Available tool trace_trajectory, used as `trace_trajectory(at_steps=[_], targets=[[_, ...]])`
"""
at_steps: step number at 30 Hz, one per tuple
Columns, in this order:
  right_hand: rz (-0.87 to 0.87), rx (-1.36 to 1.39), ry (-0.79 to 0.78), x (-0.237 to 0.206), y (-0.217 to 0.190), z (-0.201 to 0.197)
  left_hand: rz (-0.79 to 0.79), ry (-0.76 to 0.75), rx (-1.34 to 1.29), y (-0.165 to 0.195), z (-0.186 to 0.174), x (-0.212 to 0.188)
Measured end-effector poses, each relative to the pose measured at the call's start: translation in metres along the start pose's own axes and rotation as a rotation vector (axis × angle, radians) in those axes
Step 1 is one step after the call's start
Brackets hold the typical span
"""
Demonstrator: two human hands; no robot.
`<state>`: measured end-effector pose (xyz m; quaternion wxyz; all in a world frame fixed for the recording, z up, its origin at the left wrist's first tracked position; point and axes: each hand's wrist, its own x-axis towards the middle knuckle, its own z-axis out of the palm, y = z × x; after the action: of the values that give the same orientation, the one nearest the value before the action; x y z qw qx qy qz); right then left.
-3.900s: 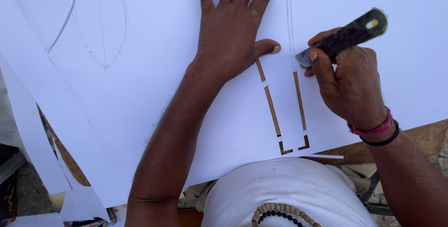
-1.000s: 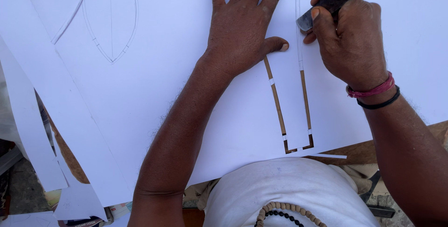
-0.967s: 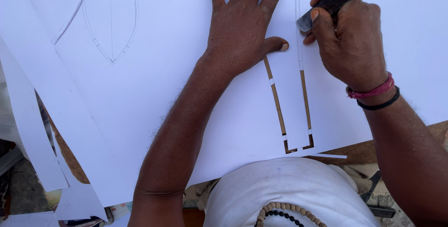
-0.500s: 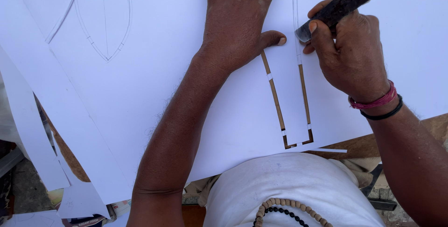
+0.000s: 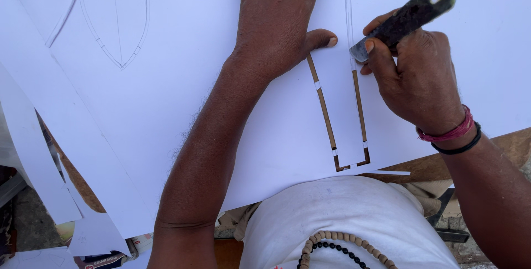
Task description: The person uses a utility knife to cut along pencil-drawn lines on a large sheet of white paper placed over a brown cardboard backing. They reposition the paper and continue cutting multiple straight and curved segments, removing small strips of paper as they progress.
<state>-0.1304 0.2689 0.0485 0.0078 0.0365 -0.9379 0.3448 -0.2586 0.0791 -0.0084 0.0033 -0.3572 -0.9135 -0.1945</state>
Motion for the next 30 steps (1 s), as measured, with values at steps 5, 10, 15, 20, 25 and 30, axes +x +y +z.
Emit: trace_trajectory(at_steps=[5, 10, 15, 20, 25, 30], targets=[[0.020, -0.031, -0.022, -0.005, 0.000, 0.000, 0.008, 0.002, 0.014, -0.001, 0.002, -0.001], [0.025, -0.034, -0.035, -0.009, 0.000, 0.001, 0.007, 0.002, 0.022, -0.001, 0.002, -0.001], [0.011, -0.007, -0.036, -0.010, 0.003, 0.000, 0.016, 0.024, 0.018, 0.001, -0.001, -0.001], [-0.091, 0.179, 0.074, -0.007, 0.012, -0.016, -0.001, 0.053, 0.009, 0.001, -0.001, 0.001], [-0.180, -0.020, -0.195, 0.007, 0.022, -0.032, 0.004, 0.028, 0.012, 0.001, 0.002, 0.002], [-0.193, -0.101, -0.308, 0.013, 0.021, -0.035, 0.005, 0.063, -0.016, -0.001, 0.005, 0.001]])
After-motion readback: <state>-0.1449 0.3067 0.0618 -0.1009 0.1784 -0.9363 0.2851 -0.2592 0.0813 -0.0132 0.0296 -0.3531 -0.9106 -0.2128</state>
